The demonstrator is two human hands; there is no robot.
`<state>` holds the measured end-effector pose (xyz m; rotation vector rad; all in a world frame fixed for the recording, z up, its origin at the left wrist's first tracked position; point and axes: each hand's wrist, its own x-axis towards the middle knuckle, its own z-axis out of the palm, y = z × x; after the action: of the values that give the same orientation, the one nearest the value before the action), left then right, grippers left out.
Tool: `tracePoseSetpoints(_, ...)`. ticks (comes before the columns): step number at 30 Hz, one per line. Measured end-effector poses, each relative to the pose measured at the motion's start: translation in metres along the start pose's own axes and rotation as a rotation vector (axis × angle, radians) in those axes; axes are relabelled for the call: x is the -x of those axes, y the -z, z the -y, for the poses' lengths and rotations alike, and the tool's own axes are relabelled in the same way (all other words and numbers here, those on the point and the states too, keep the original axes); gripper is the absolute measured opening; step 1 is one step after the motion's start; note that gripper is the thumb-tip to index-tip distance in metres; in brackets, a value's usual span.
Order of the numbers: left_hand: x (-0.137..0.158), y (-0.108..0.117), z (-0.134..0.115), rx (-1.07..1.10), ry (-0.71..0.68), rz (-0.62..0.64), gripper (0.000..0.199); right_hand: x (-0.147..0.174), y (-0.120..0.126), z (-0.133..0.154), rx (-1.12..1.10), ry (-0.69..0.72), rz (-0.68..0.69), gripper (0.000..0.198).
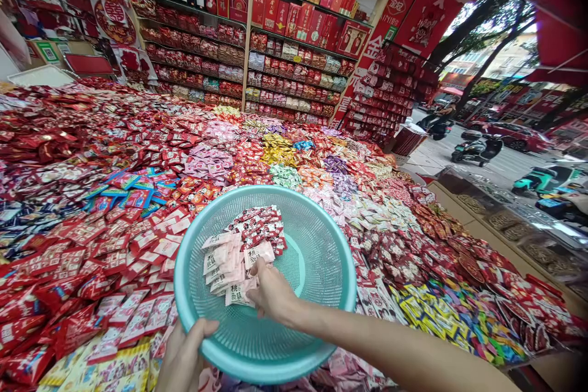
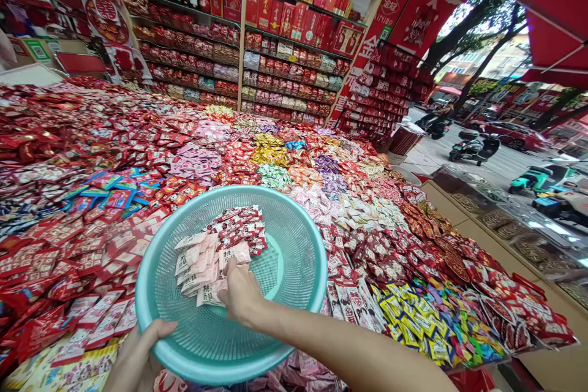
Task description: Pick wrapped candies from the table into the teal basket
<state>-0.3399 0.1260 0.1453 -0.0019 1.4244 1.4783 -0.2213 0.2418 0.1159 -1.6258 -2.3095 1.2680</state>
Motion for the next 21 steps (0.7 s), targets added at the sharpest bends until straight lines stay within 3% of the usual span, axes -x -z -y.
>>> tracePoseSetpoints(4, -0.004, 0.004, 0.001, -0.019, -0.004, -0.009, 0.041, 0.004, 0.008, 0.013, 0.107, -0.008, 0.012, 0.033)
tracePoseSetpoints(8, -0.007, 0.009, -0.002, 0.009, 0.007, 0.005, 0.058, 0.010, 0.026, 0.028, 0.132, 0.020, 0.015, 0.029)
tracePoseSetpoints(11, -0.011, 0.015, -0.008, 0.018, 0.006, -0.001, 0.058, 0.021, 0.058, 0.040, -0.021, 0.129, -0.071, 0.023)
tracePoseSetpoints(14, -0.018, 0.024, -0.015, 0.009, -0.032, -0.030, 0.054, 0.028, 0.100, 0.042, -0.301, 0.237, -0.257, 0.024)
tracePoseSetpoints(18, -0.034, 0.038, -0.027, 0.037, -0.083, -0.111, 0.031, 0.018, 0.136, 0.007, -0.451, 0.249, -0.596, 0.033)
tracePoseSetpoints(21, -0.046, 0.049, -0.036, 0.076, -0.146, -0.198, 0.024, -0.004, 0.130, -0.044, -0.348, 0.163, -0.692, 0.026)
